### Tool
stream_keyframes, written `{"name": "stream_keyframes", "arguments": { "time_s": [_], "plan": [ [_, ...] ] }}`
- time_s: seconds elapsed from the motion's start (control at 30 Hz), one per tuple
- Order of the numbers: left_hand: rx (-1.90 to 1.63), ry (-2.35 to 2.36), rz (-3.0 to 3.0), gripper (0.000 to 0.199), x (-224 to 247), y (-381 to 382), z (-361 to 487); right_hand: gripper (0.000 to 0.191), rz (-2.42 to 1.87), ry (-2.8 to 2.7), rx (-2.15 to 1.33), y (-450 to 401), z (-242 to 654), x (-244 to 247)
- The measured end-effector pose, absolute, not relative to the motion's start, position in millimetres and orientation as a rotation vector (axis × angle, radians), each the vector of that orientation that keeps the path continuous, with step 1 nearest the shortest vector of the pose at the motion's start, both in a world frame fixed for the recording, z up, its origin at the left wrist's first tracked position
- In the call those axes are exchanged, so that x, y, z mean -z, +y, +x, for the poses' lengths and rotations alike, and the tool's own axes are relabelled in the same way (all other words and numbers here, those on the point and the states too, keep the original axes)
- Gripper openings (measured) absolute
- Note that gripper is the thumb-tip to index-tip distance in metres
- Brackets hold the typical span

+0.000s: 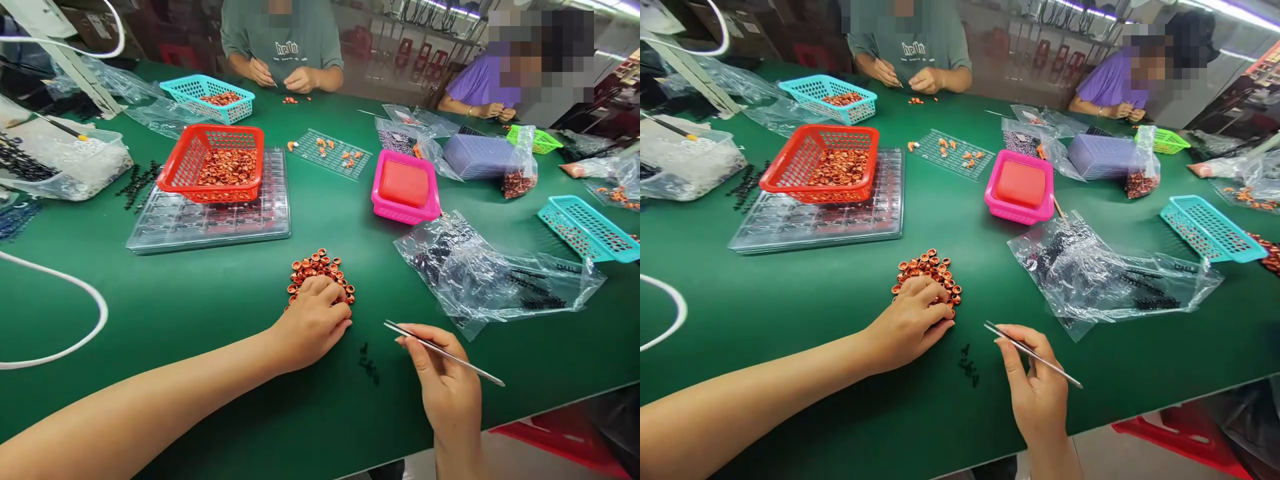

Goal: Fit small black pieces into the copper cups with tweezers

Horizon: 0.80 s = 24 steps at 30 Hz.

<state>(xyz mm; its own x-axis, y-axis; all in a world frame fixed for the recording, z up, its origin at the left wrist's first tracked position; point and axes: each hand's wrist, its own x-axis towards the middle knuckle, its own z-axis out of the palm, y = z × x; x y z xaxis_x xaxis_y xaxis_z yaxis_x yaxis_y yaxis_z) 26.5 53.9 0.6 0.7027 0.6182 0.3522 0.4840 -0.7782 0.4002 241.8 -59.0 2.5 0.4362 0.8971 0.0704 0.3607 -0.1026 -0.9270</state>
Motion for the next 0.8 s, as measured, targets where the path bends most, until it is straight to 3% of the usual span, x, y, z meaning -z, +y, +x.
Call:
{"name": "stream_keyframes", "arguments": {
  "time_s": [0.2, 0.57, 0.8],
  "plan": [
    [-0.897, 0.772, 2.601, 0.010, -12, 52, 22, 0.017, -1.349, -0.784, -0.565, -48, 256, -13],
    [-0.768, 0.705, 2.377, 0.011, -8, 9, 1, 0.016, -1.354, -0.596, -0.604, -118, 243, -3],
    [-0.717, 0.700, 2.263, 0.016, 9, 7, 7, 0.019, -1.423, -0.579, -0.538, -101, 204, 9]
  ]
}}
